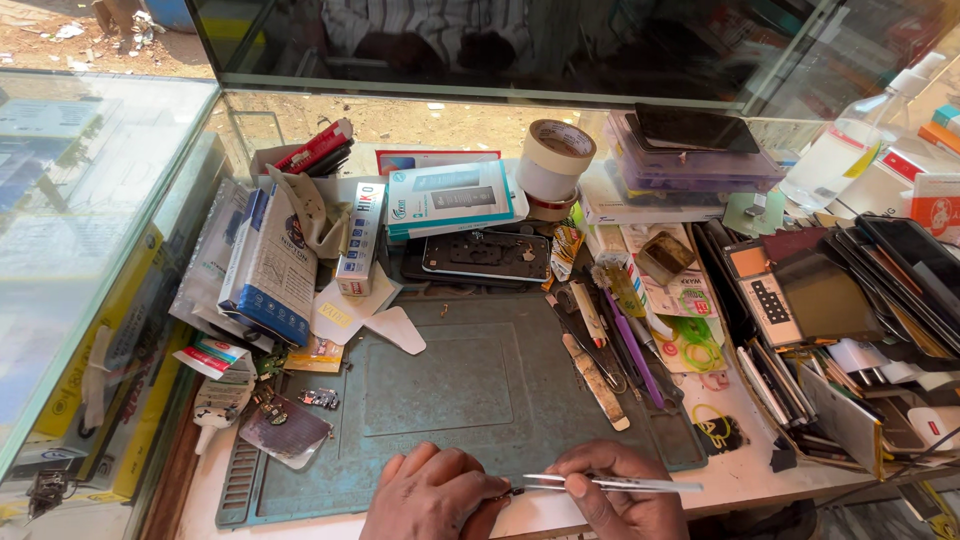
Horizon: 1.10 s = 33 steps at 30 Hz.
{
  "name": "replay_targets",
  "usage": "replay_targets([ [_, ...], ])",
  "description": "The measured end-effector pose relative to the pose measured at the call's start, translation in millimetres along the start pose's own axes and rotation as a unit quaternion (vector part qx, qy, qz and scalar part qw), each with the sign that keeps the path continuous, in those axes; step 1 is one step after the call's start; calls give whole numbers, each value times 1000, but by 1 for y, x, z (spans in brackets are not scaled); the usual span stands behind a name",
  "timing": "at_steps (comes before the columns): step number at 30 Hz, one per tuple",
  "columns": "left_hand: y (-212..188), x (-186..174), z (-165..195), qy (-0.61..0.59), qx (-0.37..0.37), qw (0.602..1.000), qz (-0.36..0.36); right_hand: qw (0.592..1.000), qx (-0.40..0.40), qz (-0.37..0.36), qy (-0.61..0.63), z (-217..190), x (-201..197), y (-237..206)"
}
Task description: The person uses tweezers to manipulate small electronic components on a cluttered workbench. They pick up and place tiny parts, occasionally using a small white plastic piece as a guide or holder. The person continues to handle the components with tweezers throughout the clip.
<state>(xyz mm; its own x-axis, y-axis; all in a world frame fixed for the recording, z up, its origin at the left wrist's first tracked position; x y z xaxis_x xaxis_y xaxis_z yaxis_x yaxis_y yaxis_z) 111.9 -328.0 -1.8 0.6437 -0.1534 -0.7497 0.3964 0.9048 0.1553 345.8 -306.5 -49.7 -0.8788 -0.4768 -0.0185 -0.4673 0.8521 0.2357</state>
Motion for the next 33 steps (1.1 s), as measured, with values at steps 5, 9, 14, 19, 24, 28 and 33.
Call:
replay_targets([
  [5,1,4,-3,-19,-46,998,-25,991,-6,-3,-135,-1,-3,1],
  [9,0,2,-1,-17,1,1000,-14,994,39,-34,-101,-4,2,6],
  [14,-4,2,1,-18,2,1000,-9,999,47,-8,-15,-9,10,2],
  [19,-6,3,2,-16,0,1000,-18,994,64,9,-88,-12,10,-4],
  [24,-6,5,2,-8,6,1000,-20,996,32,9,-85,-14,12,-5],
  [28,-6,7,0,-3,1,1000,-21,996,13,9,-92,-13,11,-4],
  [33,-5,8,0,-13,-28,999,-36,992,-19,10,-124,-15,12,-6],
])
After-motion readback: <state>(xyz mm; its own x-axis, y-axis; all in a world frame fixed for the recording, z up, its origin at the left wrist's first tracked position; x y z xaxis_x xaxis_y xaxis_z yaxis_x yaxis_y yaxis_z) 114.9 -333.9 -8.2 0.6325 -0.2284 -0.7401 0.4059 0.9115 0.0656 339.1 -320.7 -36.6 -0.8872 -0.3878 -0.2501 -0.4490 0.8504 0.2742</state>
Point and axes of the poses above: each hand's wrist, its own y-axis towards the middle knuckle, its own x-axis out of the palm, z = x × y, the point moved 5 cm from there along y, towards the middle knuckle, and after that the axes turned 13 degrees about -z, right-handed, at the moved point
